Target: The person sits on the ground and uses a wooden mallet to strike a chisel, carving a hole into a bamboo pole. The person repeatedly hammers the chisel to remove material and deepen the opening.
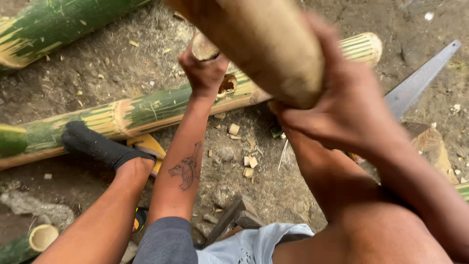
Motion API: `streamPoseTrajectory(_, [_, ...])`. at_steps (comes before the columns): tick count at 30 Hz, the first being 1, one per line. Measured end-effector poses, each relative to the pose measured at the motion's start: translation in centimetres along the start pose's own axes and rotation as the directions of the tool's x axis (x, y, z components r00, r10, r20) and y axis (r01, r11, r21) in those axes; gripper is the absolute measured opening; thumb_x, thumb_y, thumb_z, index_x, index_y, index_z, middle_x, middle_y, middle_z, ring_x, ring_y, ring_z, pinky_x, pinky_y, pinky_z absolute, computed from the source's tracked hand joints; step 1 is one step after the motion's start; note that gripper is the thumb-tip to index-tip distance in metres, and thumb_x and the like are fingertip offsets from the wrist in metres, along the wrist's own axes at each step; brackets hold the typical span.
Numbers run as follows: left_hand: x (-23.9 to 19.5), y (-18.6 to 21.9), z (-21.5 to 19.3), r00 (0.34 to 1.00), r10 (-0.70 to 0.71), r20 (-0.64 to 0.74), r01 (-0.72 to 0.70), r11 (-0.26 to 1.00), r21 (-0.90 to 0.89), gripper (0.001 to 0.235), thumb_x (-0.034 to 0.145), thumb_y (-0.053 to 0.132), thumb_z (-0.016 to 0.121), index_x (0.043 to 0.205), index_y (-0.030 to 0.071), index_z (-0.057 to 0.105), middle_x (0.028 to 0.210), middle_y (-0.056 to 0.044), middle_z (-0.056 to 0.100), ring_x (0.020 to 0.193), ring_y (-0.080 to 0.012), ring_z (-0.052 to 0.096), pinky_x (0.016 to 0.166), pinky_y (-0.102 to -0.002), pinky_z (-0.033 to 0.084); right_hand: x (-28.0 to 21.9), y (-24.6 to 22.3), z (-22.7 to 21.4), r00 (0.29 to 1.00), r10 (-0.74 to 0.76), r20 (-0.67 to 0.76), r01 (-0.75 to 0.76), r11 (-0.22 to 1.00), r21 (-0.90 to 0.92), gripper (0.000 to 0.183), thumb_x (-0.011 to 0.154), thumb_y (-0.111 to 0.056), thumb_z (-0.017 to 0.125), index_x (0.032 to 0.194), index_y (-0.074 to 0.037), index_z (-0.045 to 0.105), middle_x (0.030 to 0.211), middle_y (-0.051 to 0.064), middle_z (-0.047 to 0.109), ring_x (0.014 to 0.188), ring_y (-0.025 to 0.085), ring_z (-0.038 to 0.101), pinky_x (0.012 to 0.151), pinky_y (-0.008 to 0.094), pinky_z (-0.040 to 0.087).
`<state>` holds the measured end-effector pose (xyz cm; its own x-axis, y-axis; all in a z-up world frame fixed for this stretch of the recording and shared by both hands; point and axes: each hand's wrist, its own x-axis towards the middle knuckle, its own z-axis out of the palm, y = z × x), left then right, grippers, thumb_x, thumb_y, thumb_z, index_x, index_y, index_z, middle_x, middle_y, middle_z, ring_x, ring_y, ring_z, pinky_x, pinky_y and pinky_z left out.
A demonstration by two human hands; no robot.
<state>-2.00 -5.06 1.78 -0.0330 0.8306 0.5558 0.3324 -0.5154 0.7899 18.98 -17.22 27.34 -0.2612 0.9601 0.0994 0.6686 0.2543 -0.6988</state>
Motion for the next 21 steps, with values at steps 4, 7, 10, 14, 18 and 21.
streamPoseTrajectory(4, [-1.9,-0.9,0.2,0.997,0.073,0.005,-0.073,0.997,-0.011,0.022,0.096,0.022,0.074,0.099,0.001,0.070,0.084,-0.011,0.077,0.070,-0.0199,0.078,0.060,-0.030,0.065,1.2,-1.7,-0.5,0.952,0.303,0.052,-0.299,0.952,-0.065,0.100,0.078,-0.024,0.087,0.154,-0.004,0.025,0.108,0.026,0.069,0.095,0.039,0.074,0.080,0.044,0.061])
streamPoseTrajectory(7, [-1.1,-1.6,1.1,0.940,-0.248,0.236,0.160,0.928,0.336,0.021,0.102,0.018,0.065,0.088,0.002,0.069,0.073,-0.009,0.074,0.059,-0.0203,0.073,0.051,-0.031,0.058,3.5,-0.6,2.9,0.867,0.414,0.279,-0.324,0.892,-0.314,0.105,0.070,-0.019,0.084,0.158,-0.017,0.028,0.086,0.027,0.071,0.078,0.044,0.072,0.075,0.051,0.058])
streamPoseTrajectory(10, [-1.1,-1.7,1.3,0.935,-0.265,0.234,0.227,0.958,0.177,0.019,0.100,0.014,0.066,0.084,0.004,0.072,0.071,-0.007,0.075,0.062,-0.0167,0.074,0.054,-0.030,0.058,1.9,2.4,4.3,0.880,0.399,0.257,-0.367,0.916,-0.165,0.100,0.072,-0.016,0.079,0.158,-0.015,0.029,0.093,0.028,0.072,0.083,0.042,0.074,0.079,0.046,0.061])
streamPoseTrajectory(14, [0.6,-1.2,-1.2,0.631,-0.215,0.745,0.577,0.772,-0.266,0.009,0.089,0.007,0.078,0.083,0.006,0.072,0.075,-0.005,0.074,0.064,-0.0132,0.075,0.052,-0.028,0.064,-1.7,4.7,3.6,0.879,0.445,0.171,-0.439,0.895,-0.075,0.100,0.070,-0.017,0.080,0.158,-0.016,0.032,0.105,0.026,0.072,0.096,0.038,0.074,0.085,0.044,0.061])
streamPoseTrajectory(18, [3.1,1.0,-3.0,0.946,-0.186,0.264,0.292,0.845,-0.449,0.010,0.093,-0.004,0.071,0.085,0.001,0.072,0.073,-0.007,0.070,0.063,-0.0133,0.069,0.054,-0.028,0.058,-1.4,3.4,2.1,0.965,0.263,0.000,-0.263,0.965,0.015,0.097,0.077,-0.018,0.083,0.160,-0.009,0.032,0.121,0.026,0.071,0.116,0.038,0.070,0.101,0.045,0.054])
streamPoseTrajectory(21, [1.6,3.2,-3.8,0.920,-0.391,-0.011,0.343,0.819,-0.460,0.007,0.089,0.001,0.075,0.083,0.000,0.071,0.066,-0.008,0.070,0.054,-0.0139,0.070,0.048,-0.029,0.055,-1.3,2.3,1.8,0.974,0.217,-0.066,-0.212,0.974,0.078,0.098,0.080,-0.018,0.085,0.162,-0.010,0.032,0.135,0.022,0.067,0.129,0.032,0.067,0.108,0.042,0.054])
